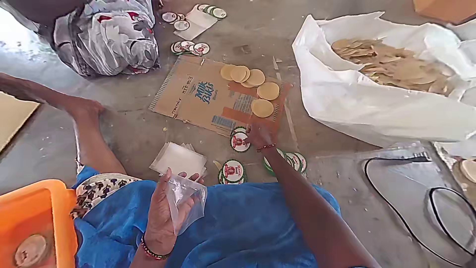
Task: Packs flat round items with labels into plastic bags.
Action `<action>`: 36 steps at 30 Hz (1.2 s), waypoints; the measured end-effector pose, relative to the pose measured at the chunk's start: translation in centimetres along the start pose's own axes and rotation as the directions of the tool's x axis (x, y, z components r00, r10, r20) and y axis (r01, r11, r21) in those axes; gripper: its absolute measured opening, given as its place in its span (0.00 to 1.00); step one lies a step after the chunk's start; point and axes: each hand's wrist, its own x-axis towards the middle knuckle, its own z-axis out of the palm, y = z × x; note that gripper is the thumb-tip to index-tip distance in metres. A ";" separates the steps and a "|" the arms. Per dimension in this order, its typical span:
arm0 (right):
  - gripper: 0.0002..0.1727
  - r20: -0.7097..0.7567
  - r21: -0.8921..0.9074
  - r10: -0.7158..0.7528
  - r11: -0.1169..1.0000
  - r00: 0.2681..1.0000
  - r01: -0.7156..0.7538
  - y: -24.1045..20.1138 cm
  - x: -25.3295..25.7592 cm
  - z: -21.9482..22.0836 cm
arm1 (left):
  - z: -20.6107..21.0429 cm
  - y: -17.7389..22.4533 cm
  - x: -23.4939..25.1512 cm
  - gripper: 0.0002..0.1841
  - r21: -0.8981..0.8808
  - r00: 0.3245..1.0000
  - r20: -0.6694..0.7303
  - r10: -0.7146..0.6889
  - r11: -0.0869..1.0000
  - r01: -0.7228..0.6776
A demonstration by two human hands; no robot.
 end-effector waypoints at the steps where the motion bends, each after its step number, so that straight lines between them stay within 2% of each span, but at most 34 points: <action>1: 0.22 0.015 0.006 -0.013 1.000 1.000 0.013 0.2 0.2 0.2 | 0.0 0.1 -0.1 0.24 -0.001 1.000 -0.011 0.001 1.000 -0.001; 4: 0.20 0.084 0.086 -0.031 0.996 0.996 0.024 0.6 0.4 -0.1 | -0.3 0.3 -0.4 0.25 -0.006 1.000 -0.024 0.007 1.000 -0.007; 9: 0.23 0.114 0.295 0.026 0.954 0.993 -0.059 0.6 -0.3 -0.7 | -0.8 0.7 -0.8 0.24 -0.023 0.999 -0.012 0.031 0.999 -0.031; 12: 0.22 0.097 0.324 0.046 0.943 0.994 -0.075 0.4 -0.5 -0.7 | -0.7 0.7 -0.8 0.24 -0.029 0.999 -0.017 0.028 0.999 -0.028; 15: 0.28 0.076 0.328 0.037 0.943 0.996 -0.061 0.5 0.0 -0.3 | -0.6 0.6 -0.8 0.24 -0.023 1.000 -0.011 0.020 1.000 -0.020; 24: 0.14 -0.021 0.422 -0.028 0.906 0.999 0.035 1.2 0.3 -0.7 | -0.4 0.1 -0.3 0.24 -0.001 0.999 -0.032 0.002 1.000 -0.002; 28: 0.18 -0.181 0.590 0.105 0.807 0.978 0.023 1.6 0.9 -0.7 | -0.4 -0.1 0.1 0.24 0.012 0.999 -0.040 -0.020 1.000 0.021; 32: 0.17 -0.323 0.595 0.258 0.804 0.911 -0.017 3.2 2.4 -2.7 | -0.3 0.0 0.6 0.24 0.020 0.999 -0.026 -0.037 0.999 0.037; 36: 0.19 -0.365 0.599 0.377 0.795 0.851 -0.096 5.8 5.1 -4.7 | -0.2 0.4 1.1 0.23 -0.009 0.999 -0.008 -0.053 0.999 0.053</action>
